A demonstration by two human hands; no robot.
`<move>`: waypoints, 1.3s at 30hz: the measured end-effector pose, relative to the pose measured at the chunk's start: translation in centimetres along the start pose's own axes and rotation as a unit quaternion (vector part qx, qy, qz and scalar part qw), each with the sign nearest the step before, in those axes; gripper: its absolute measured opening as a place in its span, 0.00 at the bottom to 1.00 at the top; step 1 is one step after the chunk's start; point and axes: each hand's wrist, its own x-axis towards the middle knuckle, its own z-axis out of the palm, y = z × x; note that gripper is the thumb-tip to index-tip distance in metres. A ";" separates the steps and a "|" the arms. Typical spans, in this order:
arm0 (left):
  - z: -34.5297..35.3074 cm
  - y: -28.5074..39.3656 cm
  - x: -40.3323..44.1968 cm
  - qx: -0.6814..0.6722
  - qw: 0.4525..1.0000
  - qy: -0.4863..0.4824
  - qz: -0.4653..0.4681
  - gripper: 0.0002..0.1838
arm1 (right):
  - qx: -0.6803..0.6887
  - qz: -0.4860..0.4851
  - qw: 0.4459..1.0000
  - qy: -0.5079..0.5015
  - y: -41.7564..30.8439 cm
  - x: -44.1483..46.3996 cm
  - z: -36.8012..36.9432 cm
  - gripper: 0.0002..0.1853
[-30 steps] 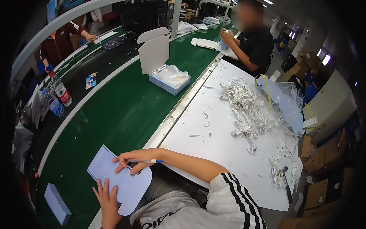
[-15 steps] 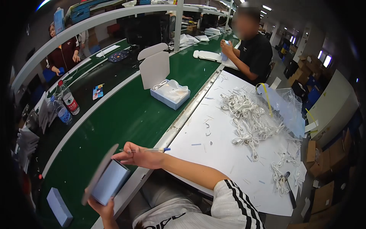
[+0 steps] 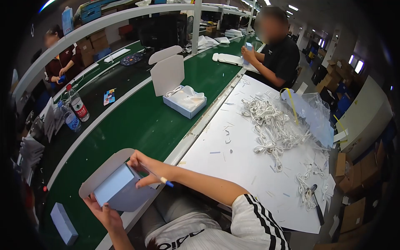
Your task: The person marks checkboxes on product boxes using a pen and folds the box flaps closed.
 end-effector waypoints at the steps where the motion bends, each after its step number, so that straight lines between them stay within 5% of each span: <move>1: 0.1 0.0 0.0 -0.005 1.000 0.006 0.002 0.51 | 0.073 -0.008 0.997 -0.028 0.1 0.2 -1.0 0.31; 3: 0.3 0.0 0.1 -0.023 1.000 0.011 0.001 0.49 | 0.109 -0.003 0.994 -0.032 -0.9 0.8 -2.7 0.28; 6: 0.2 0.1 0.0 -0.065 0.998 0.012 -0.014 0.48 | -0.213 -0.045 0.975 0.035 -4.9 2.1 -2.6 0.13; 10: 0.0 0.3 0.0 -0.043 0.999 0.007 -0.006 0.46 | -0.518 -0.091 0.850 0.030 -7.8 3.1 -0.8 0.03; 13: 0.1 0.8 -0.1 -0.054 0.998 -0.016 0.007 0.42 | -0.538 -0.104 0.836 0.021 -8.4 3.7 -0.1 0.06; 18: 0.0 1.0 -0.9 0.129 0.989 -0.062 0.047 0.36 | -0.616 -0.056 0.786 0.016 -9.8 2.7 1.2 0.10; 22: 0.3 2.0 -1.3 0.466 0.858 -0.066 0.206 0.29 | -0.607 0.024 0.791 0.067 -9.8 2.0 3.9 0.13; 27: 0.4 3.8 -1.6 0.622 0.734 -0.081 0.259 0.26 | -0.641 -0.049 0.760 0.098 -8.4 1.4 4.5 0.10; 29: 0.3 4.5 -1.6 0.640 0.716 -0.103 0.259 0.24 | -0.606 -0.087 0.784 0.104 -7.9 0.9 4.6 0.07; 35: -0.2 5.8 -0.8 0.647 0.688 -0.122 0.305 0.18 | -0.699 -0.121 0.683 0.174 -8.5 0.1 5.4 0.07; 39: -1.1 5.6 -0.5 0.678 0.653 -0.109 0.319 0.16 | -0.686 -0.104 0.701 0.166 -8.4 0.6 5.8 0.09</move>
